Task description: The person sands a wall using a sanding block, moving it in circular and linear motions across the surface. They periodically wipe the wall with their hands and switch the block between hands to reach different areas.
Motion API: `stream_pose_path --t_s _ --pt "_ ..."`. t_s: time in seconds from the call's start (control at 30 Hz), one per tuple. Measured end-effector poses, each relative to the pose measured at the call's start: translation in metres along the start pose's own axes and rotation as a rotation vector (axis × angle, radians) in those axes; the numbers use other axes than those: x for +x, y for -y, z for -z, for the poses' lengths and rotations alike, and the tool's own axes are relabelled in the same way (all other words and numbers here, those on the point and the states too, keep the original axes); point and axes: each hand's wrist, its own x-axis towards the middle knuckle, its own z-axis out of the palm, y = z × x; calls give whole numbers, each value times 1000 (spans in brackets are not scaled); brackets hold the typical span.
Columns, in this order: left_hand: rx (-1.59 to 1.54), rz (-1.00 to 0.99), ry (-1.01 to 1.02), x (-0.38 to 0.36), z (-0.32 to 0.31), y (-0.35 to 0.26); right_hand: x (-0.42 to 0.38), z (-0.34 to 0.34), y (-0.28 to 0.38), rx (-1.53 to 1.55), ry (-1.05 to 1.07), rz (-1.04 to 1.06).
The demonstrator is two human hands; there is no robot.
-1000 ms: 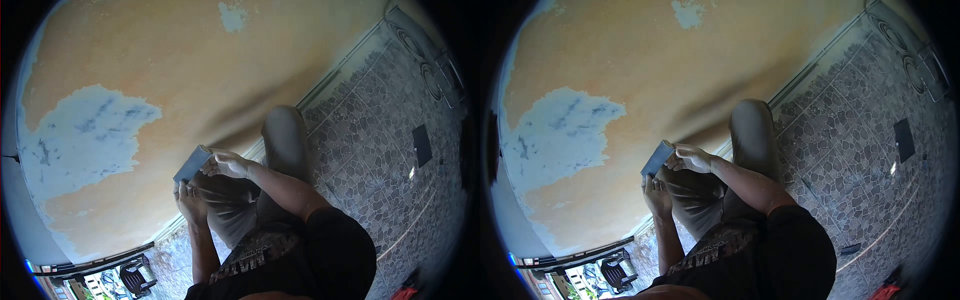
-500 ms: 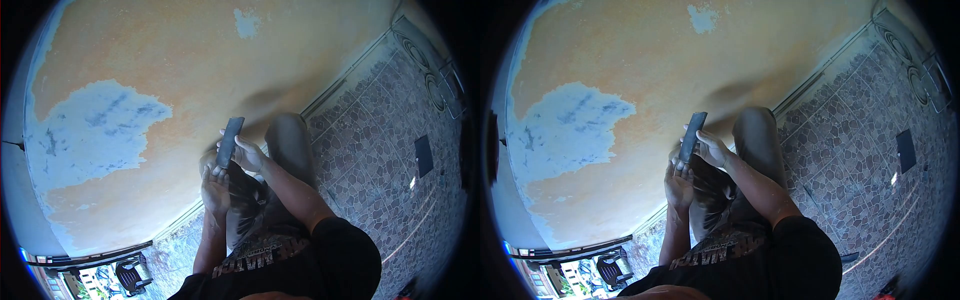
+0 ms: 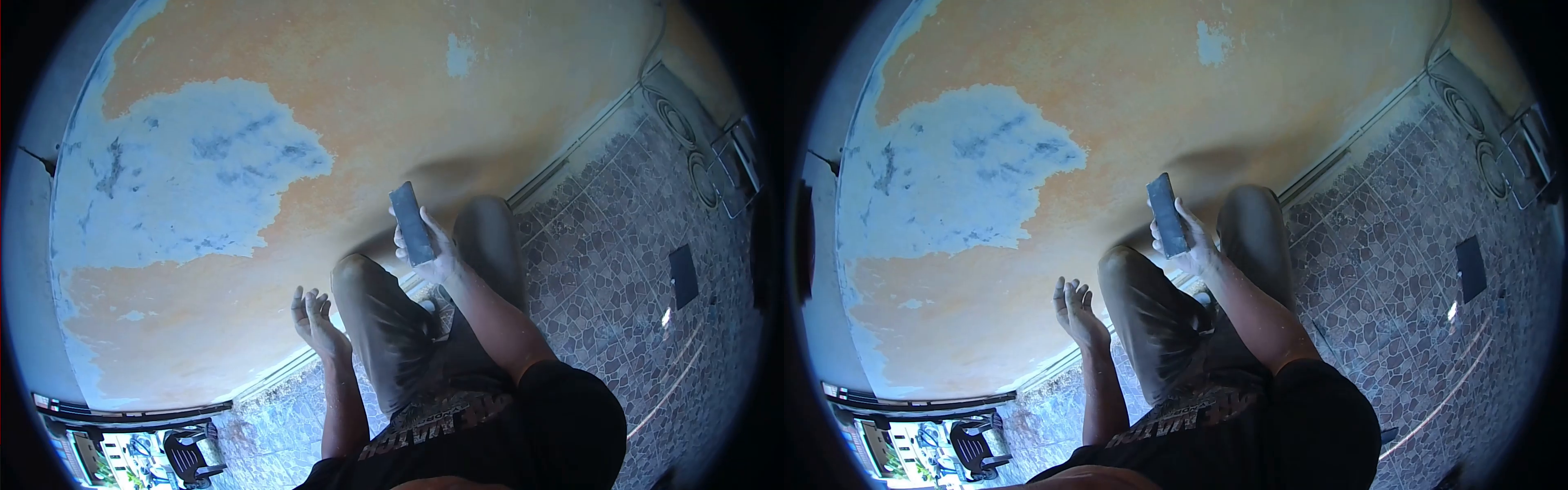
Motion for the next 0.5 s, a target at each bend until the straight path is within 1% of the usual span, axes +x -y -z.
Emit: stream_pose_path --t_s 0.03,0.07,0.13,0.17,0.2,0.27,0.3,0.33,0.37,0.4,0.43,0.47,0.5 --pt "10 -44 -51 1 10 0 6 0 2 -1 -47 52" --pt "34 -114 -99 1 19 0 10 1 7 -12 -46 51" --pt "169 -222 -179 5 36 2 12 -15 18 -150 -331 316" --pt "205 -249 -213 8 41 2 12 -25 19 -221 -433 417" --pt "245 -289 -234 11 42 1 21 -21 17 -222 -436 423" --pt "333 -395 -215 22 46 9 41 -11 18 -218 -904 654" --pt "332 -394 -203 29 47 10 45 -7 22 -232 -1004 546" --pt "588 -556 -162 36 46 12 51 -5 28 -225 -1005 558" --pt "844 -723 -117 45 43 13 61 -2 33 -422 -980 701" --pt "841 -736 -104 56 35 14 73 -1 37 -616 -946 841" --pt "989 -880 -111 64 27 15 77 -31 40 -779 -840 1088" --pt "1142 -1016 -119 70 23 16 81 -45 44 -771 -851 1087" --pt "1164 -1066 -52 86 28 28 86 -55 49 -1062 -735 1234"
